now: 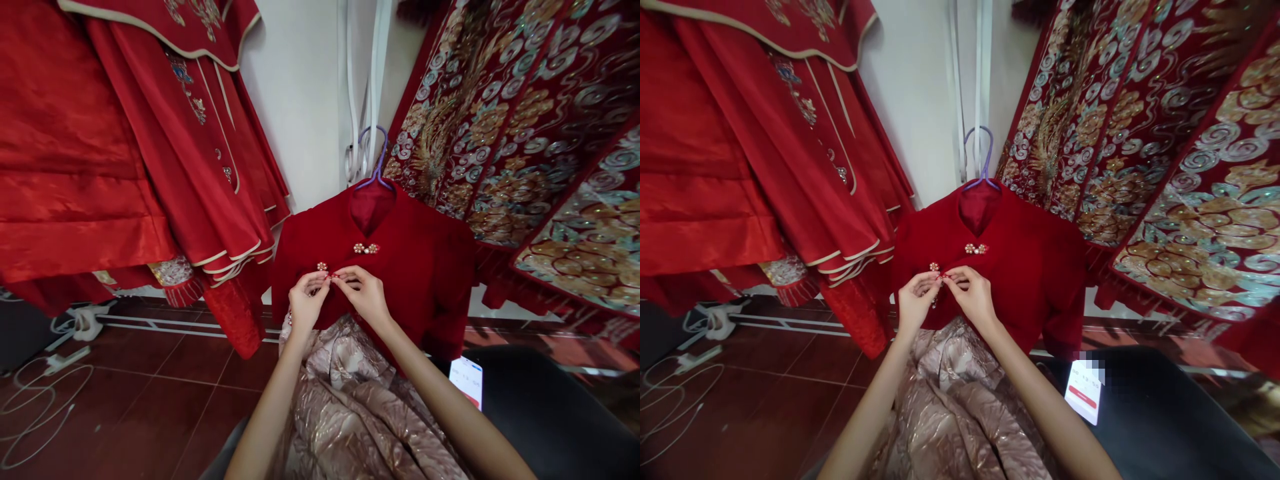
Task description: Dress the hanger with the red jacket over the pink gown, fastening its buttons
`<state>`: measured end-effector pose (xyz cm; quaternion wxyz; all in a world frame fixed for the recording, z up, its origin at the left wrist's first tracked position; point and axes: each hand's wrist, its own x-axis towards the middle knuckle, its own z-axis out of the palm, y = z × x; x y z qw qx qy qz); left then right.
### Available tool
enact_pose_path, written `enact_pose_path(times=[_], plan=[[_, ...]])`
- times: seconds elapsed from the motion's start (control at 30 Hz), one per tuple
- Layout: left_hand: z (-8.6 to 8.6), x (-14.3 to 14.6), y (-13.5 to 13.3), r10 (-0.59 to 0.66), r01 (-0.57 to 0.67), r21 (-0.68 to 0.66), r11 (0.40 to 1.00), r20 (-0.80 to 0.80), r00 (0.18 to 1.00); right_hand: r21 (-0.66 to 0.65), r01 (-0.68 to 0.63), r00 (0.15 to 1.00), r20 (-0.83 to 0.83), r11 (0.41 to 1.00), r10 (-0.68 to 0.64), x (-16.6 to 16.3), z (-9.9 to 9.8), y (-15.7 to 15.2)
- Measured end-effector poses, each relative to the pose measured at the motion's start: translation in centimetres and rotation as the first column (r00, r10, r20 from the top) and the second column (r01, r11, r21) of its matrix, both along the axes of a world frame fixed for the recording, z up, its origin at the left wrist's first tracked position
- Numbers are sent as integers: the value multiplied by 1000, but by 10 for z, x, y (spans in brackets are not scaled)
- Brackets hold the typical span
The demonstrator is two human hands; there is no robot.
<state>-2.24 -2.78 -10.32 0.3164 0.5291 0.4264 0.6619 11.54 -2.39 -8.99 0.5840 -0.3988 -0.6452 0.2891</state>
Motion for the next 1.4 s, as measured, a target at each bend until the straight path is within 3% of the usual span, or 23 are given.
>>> enact_pose_path(times=[0.37, 0.5, 0.6, 0.8, 0.97, 1.1, 1.3, 1.4], plan=[[4, -14, 13, -98, 95, -28, 995, -120, 988, -13, 70, 997, 15, 997, -70, -6, 3, 8], [2, -13, 7, -110, 109, -16, 994, -141, 984, -36, 24, 1000, 2, 999, -24, -1, -2, 5], [-8, -9, -6, -49, 46, -20, 999, -145, 988, -108, -24, 1000, 3, 994, 24, 12, -9, -6], [-41, 6, -34, 56, -80, -72, 994, -288, 956, -234, -20, 971, 227, 972, 74, 41, -34, -35], [-58, 6, -40, 119, -171, -135, 976, -325, 938, -266, -32, 988, 137, 963, 71, 37, -64, -42], [-63, -4, -31, 197, -236, -96, 967, -306, 931, -281, -35, 993, 102, 959, 66, 31, -77, -37], [-72, -8, -24, 10, -45, -159, 986, -220, 976, -361, -66, 990, 92, 930, 106, 31, -82, -36], [-76, -5, -24, 8, -42, -195, 980, -175, 985, -355, -80, 986, 107, 932, 126, 28, -76, -40]])
